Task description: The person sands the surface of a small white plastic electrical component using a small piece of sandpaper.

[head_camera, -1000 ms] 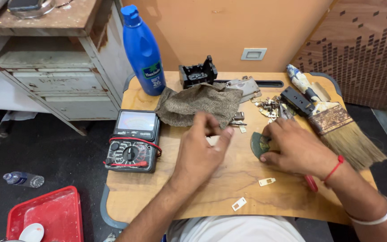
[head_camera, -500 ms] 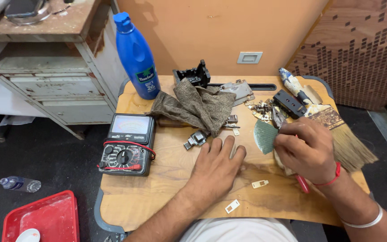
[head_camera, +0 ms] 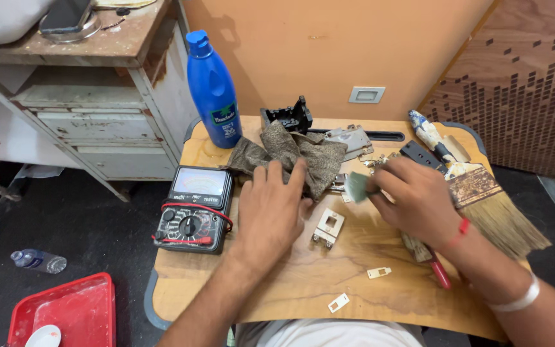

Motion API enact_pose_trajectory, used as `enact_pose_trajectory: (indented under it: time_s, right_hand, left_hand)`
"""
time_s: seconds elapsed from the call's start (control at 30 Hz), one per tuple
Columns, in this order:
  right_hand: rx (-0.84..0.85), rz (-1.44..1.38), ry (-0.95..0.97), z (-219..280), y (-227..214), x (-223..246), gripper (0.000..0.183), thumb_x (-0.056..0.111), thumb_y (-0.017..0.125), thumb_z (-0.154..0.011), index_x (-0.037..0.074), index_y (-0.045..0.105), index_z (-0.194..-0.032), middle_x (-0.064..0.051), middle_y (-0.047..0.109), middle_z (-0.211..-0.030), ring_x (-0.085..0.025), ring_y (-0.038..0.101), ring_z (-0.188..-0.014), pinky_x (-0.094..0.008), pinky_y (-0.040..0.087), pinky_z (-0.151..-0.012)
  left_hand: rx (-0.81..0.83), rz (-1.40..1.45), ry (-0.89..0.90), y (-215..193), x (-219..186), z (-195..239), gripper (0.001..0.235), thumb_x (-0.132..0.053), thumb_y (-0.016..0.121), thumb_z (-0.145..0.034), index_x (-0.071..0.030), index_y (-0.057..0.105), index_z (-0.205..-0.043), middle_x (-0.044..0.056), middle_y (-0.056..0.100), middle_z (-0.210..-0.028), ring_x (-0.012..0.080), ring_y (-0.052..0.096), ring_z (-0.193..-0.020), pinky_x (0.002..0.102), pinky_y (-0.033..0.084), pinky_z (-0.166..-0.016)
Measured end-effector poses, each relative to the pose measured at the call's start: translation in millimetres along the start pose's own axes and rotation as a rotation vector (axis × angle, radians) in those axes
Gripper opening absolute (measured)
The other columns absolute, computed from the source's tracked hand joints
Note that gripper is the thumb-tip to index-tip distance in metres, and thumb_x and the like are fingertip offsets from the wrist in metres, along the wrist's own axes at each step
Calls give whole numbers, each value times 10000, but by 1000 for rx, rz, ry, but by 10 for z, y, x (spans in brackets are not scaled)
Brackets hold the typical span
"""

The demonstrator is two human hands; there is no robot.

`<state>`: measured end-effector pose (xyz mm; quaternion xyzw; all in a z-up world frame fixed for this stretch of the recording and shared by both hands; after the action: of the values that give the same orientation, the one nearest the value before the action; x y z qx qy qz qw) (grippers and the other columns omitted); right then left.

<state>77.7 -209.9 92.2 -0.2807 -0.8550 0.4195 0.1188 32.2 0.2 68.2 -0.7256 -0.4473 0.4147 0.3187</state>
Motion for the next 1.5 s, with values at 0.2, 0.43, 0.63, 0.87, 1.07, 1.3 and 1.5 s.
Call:
enact_pose_trajectory:
  time_s: [0.2,0.43,0.63,0.87,1.07,1.3,1.5]
  right_hand:
    - [5,-5,-138,-338,359,48,193,78,780,-655,67,679,-819,-89,646,-860,-295,668,-775,-398,531,-655]
    - [-226,-180,-116,-297,261,60,213,-60,755,-674,38,600,-782,-92,669,-887,-279,673,-780,-374,532,-668]
    - [-391,-103,-392,-333,121,176,267,-97,794,-737,7,550,-721,-114,634,-855,-299,682,-768,-403,560,-646]
    - [-393,-23,-522,-515,-39,244,171,-71,797,-708,-34,647,-780,-123,628,-825,-310,687,-753,-396,561,-629]
    - [-427,9,-521,-528,-76,183,158,-117,797,-747,-49,671,-813,-134,652,-845,-312,690,-763,-399,573,-650]
    - [-501,106,-393,-267,-386,33,171,-106,813,-752,-23,684,-826,-133,626,-839,-354,713,-817,-431,576,-667]
    - [-495,139,-453,-297,-394,147,183,-129,799,-709,-19,666,-768,-130,619,-795,-344,702,-754,-425,542,-595]
  left_hand:
    - [-71,303,41,104,36,-153,175,-125,714,-905,-80,706,-1073,129,625,-1045,333,589,-1042,472,511,-866]
    - [-37,789,-44,134,134,-297,271,-187,749,-872,-60,598,-1058,148,688,-1024,288,690,-938,394,565,-828]
    - [-4,926,-205,297,24,-479,266,-266,569,-1040,-43,558,-1184,172,726,-998,274,699,-885,375,544,-781]
    - [-256,871,-234,164,-123,-578,377,-296,513,-1060,7,605,-856,228,606,-639,333,658,-553,438,494,-544]
    - [-310,797,-152,77,-124,-686,410,-302,511,-1071,10,601,-822,228,603,-645,339,647,-582,436,481,-520]
    - [-556,630,-300,-343,577,-759,434,-307,479,-1101,19,609,-845,210,569,-668,338,544,-592,443,451,-615]
    - [-441,909,-164,-317,186,-569,385,-363,517,-1077,-17,639,-960,185,664,-785,317,632,-721,412,519,-669]
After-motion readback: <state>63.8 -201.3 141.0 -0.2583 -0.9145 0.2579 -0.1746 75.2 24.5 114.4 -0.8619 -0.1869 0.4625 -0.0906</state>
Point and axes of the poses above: each hand's wrist, its own z-axis away from the middle knuckle, its own y-axis out of the palm, x = y × z, the point moved 4 cm from there along -z, towards the middle knuckle
